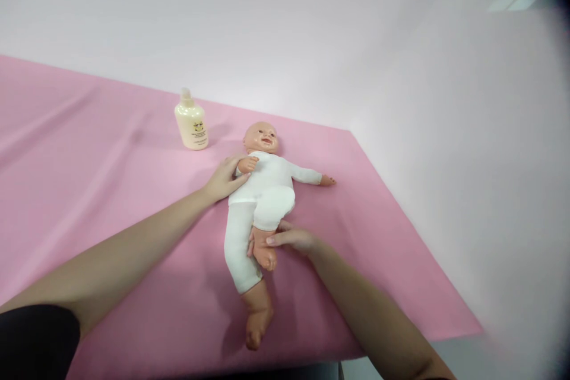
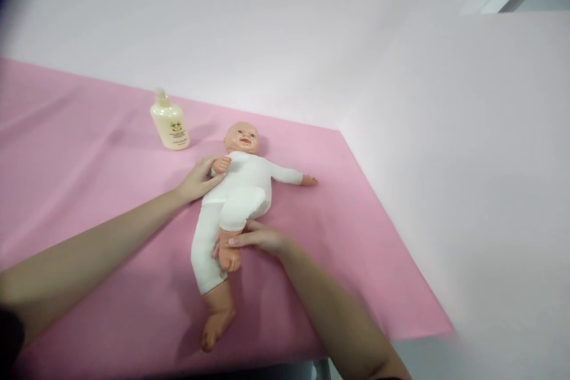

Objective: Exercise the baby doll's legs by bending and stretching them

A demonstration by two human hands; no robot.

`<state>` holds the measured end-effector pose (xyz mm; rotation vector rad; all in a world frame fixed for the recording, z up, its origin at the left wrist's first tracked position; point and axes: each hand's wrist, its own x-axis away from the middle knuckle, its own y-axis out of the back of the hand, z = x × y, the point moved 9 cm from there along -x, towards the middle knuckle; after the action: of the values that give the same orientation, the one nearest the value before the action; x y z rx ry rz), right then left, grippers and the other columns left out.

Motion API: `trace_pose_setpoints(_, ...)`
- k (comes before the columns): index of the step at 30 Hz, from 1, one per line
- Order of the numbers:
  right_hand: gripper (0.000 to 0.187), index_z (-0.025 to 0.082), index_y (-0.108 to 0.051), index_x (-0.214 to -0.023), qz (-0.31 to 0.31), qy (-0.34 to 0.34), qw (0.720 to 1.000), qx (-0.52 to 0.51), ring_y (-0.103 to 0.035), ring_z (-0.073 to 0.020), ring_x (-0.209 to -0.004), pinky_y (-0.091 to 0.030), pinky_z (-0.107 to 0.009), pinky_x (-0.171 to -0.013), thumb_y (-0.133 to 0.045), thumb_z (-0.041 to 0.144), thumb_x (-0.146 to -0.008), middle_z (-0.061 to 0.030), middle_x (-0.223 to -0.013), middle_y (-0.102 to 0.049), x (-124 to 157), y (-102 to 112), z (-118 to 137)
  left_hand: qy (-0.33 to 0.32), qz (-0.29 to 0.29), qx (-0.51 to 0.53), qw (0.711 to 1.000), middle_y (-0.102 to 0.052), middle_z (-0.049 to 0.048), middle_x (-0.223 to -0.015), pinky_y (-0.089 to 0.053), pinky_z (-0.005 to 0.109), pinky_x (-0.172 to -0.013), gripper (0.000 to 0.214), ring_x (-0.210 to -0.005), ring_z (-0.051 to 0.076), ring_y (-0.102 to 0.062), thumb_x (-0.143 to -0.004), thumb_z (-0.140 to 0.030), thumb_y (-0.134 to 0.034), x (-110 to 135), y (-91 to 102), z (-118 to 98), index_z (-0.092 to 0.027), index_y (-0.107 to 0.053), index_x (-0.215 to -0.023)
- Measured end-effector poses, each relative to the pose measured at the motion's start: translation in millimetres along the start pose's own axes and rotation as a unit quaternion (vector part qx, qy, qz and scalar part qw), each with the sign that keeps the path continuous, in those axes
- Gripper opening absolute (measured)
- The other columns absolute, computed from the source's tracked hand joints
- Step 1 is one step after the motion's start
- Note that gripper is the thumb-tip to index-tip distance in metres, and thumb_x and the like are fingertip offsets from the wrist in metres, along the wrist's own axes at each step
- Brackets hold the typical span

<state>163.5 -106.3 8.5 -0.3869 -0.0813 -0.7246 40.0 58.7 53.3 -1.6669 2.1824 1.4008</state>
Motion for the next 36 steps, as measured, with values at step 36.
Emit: trace_pose_setpoints(36,0.058,0.016,-0.075,-0.102,0.007,-0.003,0.999,-0.032,-0.074,-0.0239,-0.094,-0.059,-0.038,-0.096,-0.095,0.059,-0.069,-0.0096,-0.094,-0.081,0.0,-0.7,-1.3,-0.012,-0.007,-0.005,1.0,-0.075,0.014,-0.134,-0.052,0.054,-0.111,0.048,-0.122,0.034,-0.068,-0.096,-0.049,-0.058,0.1,-1.3,3.2,-0.019,-0.065,-0.132)
